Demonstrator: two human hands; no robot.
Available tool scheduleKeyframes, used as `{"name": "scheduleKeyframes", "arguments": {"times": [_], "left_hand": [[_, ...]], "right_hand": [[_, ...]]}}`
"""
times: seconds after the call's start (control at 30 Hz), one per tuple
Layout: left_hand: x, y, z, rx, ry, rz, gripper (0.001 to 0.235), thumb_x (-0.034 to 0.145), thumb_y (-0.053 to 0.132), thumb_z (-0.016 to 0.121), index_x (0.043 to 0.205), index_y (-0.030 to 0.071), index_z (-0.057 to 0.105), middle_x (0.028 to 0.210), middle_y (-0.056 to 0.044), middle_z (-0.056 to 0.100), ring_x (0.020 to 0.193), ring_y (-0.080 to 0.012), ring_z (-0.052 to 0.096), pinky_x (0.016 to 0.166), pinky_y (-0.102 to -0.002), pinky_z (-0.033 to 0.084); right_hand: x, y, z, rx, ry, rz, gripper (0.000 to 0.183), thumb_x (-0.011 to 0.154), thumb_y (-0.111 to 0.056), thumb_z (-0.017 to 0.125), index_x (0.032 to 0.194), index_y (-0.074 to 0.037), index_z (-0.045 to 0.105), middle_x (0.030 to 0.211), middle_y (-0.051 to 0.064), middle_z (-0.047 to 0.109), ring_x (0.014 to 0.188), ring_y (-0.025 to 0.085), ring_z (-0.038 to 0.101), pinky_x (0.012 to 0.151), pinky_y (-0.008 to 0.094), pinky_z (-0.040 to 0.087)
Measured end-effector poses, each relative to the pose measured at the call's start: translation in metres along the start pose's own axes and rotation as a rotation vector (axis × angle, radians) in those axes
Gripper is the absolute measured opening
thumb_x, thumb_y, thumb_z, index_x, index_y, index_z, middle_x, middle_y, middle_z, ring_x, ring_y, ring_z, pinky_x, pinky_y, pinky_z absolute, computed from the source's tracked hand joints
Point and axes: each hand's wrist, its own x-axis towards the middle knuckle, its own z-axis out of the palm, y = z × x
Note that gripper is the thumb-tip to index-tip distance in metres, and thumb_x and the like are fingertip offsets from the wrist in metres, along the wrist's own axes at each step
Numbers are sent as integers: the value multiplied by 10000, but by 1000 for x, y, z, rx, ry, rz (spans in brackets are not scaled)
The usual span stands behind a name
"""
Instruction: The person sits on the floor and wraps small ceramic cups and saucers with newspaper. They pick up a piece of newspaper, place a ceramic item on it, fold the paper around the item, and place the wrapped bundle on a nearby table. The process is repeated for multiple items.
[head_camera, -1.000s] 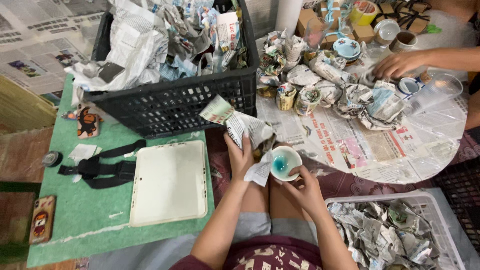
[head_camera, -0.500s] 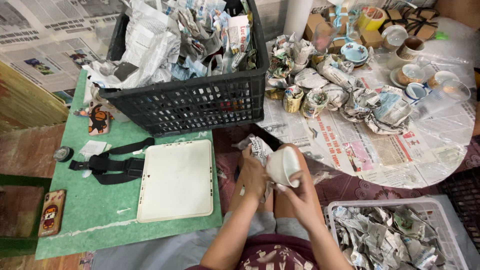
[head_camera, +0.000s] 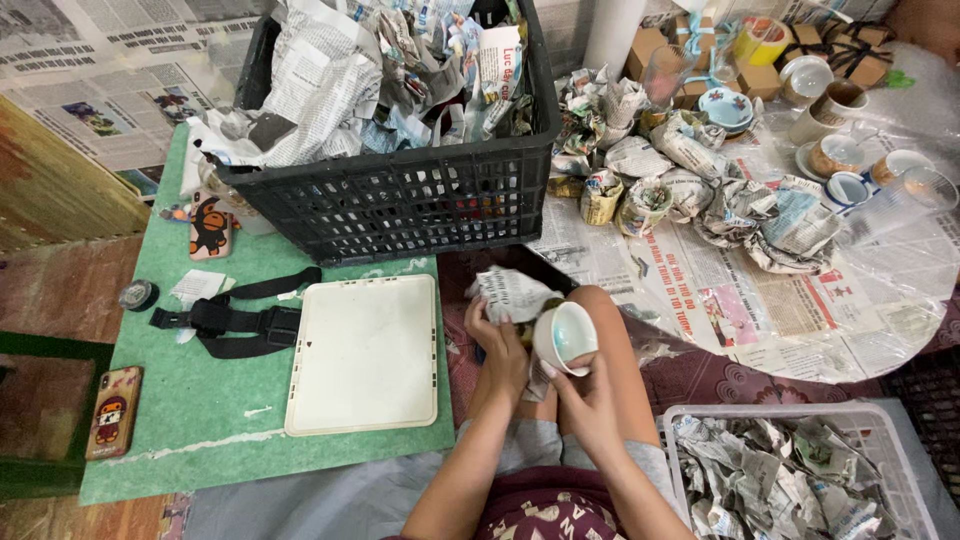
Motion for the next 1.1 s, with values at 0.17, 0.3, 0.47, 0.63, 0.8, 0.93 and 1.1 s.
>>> {"name": "scheduleKeyframes", "arguments": {"times": [0.17,0.3,0.47,0.63,0.8,0.93,1.1], "left_hand": [[1,-23,8,80,60,-80,416,864,76,484,1276,22,473,1316,-223,460,1271,-385,433,1143,-517,286],[-4,-6,3,172,6,-55,485,821,101,575,1297,43,501,1277,-191,534,1264,-353,441,1127,-530,278],[-9,20,-3,338,-126,193,733,778,274,727,1379,-21,427,1313,-218,423,1287,-397,353,1104,-585,213],[-8,32,-10,524,-225,283,664,925,284,649,1492,29,417,1484,-176,398,1471,-363,298,1237,-587,141],[-3,39,-17,593,-263,380,618,936,287,604,1490,57,457,1587,-187,347,1544,-394,223,1250,-617,82],[-8,22,-9,636,-402,349,590,888,359,645,1397,76,553,1511,-165,417,1484,-356,277,1187,-663,94],[-11,5,10,262,-541,258,773,946,484,624,1530,5,461,1560,-148,487,1543,-268,347,1279,-525,257]], "right_hand": [[9,0,-28,-23,168,143,274,915,-19,716,1015,-80,469,931,14,604,787,78,534,649,217,422],[10,-13,-33,-26,121,3,257,948,-9,706,1022,-81,471,950,6,599,857,52,545,719,193,439],[9,-31,-14,78,-23,4,264,933,-9,673,1044,-99,452,982,23,614,905,61,597,743,199,482],[21,-25,15,283,-146,190,165,1017,-53,616,1073,-76,463,1018,36,612,939,73,583,805,236,486],[36,-12,19,280,-166,240,182,1032,-61,633,1069,-82,456,944,66,615,819,134,570,695,293,467],[39,-3,-3,229,-134,192,143,991,-73,624,1043,-92,492,1034,24,649,977,88,589,850,254,485],[43,-11,-34,56,-73,161,145,1014,-99,662,1074,-47,542,1076,47,649,1019,109,580,913,286,468]]}}
